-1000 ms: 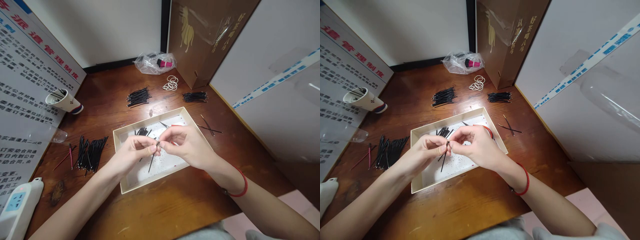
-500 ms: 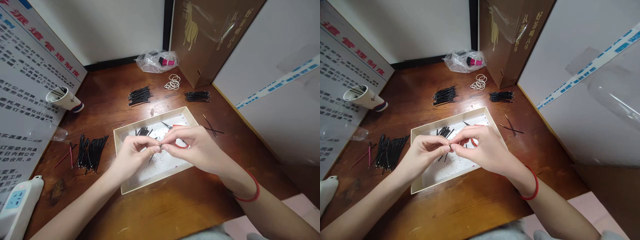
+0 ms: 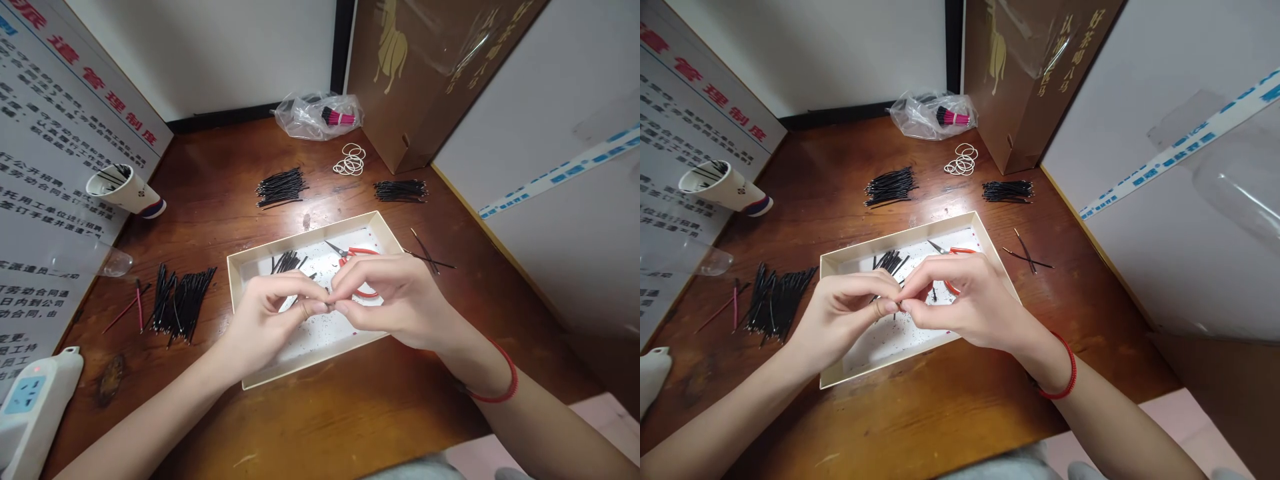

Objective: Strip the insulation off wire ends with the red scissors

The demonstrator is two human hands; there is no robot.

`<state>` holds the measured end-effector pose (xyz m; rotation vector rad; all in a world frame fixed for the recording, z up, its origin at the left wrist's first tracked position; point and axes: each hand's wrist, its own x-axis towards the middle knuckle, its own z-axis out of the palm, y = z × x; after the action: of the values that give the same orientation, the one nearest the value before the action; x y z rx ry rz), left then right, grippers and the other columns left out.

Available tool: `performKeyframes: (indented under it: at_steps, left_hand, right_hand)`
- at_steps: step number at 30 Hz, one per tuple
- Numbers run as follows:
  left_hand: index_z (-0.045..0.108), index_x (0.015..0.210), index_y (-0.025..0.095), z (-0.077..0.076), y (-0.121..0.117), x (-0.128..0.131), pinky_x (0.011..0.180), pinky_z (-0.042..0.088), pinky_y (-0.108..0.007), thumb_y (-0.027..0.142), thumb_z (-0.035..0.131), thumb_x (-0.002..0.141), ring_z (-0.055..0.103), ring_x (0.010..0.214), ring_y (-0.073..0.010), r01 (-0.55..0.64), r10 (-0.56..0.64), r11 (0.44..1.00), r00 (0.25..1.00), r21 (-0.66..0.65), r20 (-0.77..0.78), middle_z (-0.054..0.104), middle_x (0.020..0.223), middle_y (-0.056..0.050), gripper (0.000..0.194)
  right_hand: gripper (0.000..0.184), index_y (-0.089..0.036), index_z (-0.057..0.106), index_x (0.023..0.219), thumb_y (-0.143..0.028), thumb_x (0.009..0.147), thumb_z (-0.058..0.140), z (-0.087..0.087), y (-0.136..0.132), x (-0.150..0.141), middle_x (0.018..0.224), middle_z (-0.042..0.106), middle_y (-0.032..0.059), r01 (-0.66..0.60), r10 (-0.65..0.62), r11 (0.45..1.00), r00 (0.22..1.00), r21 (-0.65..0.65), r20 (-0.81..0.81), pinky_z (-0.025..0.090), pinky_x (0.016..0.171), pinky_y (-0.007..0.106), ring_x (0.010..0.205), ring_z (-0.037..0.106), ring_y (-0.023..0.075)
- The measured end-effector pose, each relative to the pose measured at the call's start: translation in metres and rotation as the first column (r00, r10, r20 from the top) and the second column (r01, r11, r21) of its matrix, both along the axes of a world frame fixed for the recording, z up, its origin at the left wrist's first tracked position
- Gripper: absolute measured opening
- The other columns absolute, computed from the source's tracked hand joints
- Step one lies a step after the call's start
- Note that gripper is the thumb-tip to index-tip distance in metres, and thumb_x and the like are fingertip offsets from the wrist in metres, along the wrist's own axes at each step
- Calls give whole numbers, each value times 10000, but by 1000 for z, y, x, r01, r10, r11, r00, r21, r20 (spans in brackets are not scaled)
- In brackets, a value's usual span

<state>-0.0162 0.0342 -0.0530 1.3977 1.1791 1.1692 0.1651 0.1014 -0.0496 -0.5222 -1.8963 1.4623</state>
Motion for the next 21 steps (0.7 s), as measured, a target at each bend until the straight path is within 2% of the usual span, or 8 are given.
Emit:
performKeyframes:
  at_steps: [2, 4, 7, 9, 12, 16, 20, 21]
  left_hand:
    - [767, 746, 188, 1, -1, 0, 663, 503, -261, 67, 676, 837, 631, 661, -138, 32, -27, 993, 999, 110, -44, 750, 710, -24, 177]
    - [748, 772, 178, 3, -3, -1, 661, 512, -277, 10, 627, 844, 634, 663, -143, 57, -33, 969, 994, 239, -105, 746, 713, -29, 220]
    - [727, 825, 163, 6, -5, -2, 658, 528, -294, -69, 534, 840, 638, 683, -151, 108, 0, 888, 972, 447, -236, 744, 735, -47, 302]
    - [715, 862, 143, 9, -7, -4, 673, 541, -302, -96, 515, 829, 643, 711, -158, 149, 45, 831, 943, 537, -331, 747, 775, -71, 313]
    - [700, 915, 115, 14, -11, -7, 704, 558, -299, -86, 539, 834, 646, 769, -166, 202, 109, 783, 887, 588, -450, 750, 833, -94, 270]
    - [684, 969, 107, 17, -14, -11, 727, 569, -303, 7, 530, 911, 654, 826, -176, 248, 158, 748, 833, 615, -529, 756, 865, -99, 192]
    - [675, 1004, 101, 20, -18, -14, 746, 573, -309, 75, 505, 965, 661, 878, -184, 297, 159, 734, 799, 611, -580, 759, 882, -106, 176]
    - [676, 1015, 107, 22, -20, -15, 758, 573, -309, 84, 510, 967, 664, 891, -186, 303, 152, 747, 789, 592, -595, 760, 892, -103, 174]
  right_hand:
    - [174, -187, 713, 756, -21, 761, 662, 0, 1, -1, 709, 701, -2, -46, 47, 999, 995, 13, -84, 497, 608, 275, 656, 625, 129]
    - [196, -190, 719, 761, -2, 747, 665, 0, 1, -2, 720, 712, 0, -91, 86, 995, 986, -28, -141, 521, 611, 263, 651, 629, 123]
    - [212, -196, 735, 769, 7, 738, 684, 1, -1, -3, 721, 717, 0, -137, 117, 985, 976, -101, -182, 538, 611, 253, 641, 631, 118]
    - [231, -201, 743, 775, 18, 734, 683, 1, -2, -3, 716, 712, -3, -150, 122, 980, 973, -134, -197, 541, 613, 248, 650, 636, 119]
    - [272, -204, 748, 788, 48, 724, 666, 2, -4, -3, 726, 705, -9, -167, 132, 973, 968, -159, -212, 549, 641, 239, 677, 646, 114]
    - [282, -212, 746, 794, 52, 728, 671, 2, -5, -2, 735, 700, -19, -183, 142, 967, 965, -177, -220, 557, 679, 233, 703, 654, 108]
    - [290, -212, 743, 789, 58, 721, 660, 1, -6, -3, 719, 694, -21, -180, 141, 968, 967, -176, -214, 551, 669, 231, 689, 651, 106]
    - [291, -213, 743, 788, 57, 718, 659, 1, -6, -3, 718, 694, -19, -176, 138, 969, 968, -176, -210, 549, 662, 233, 683, 649, 108]
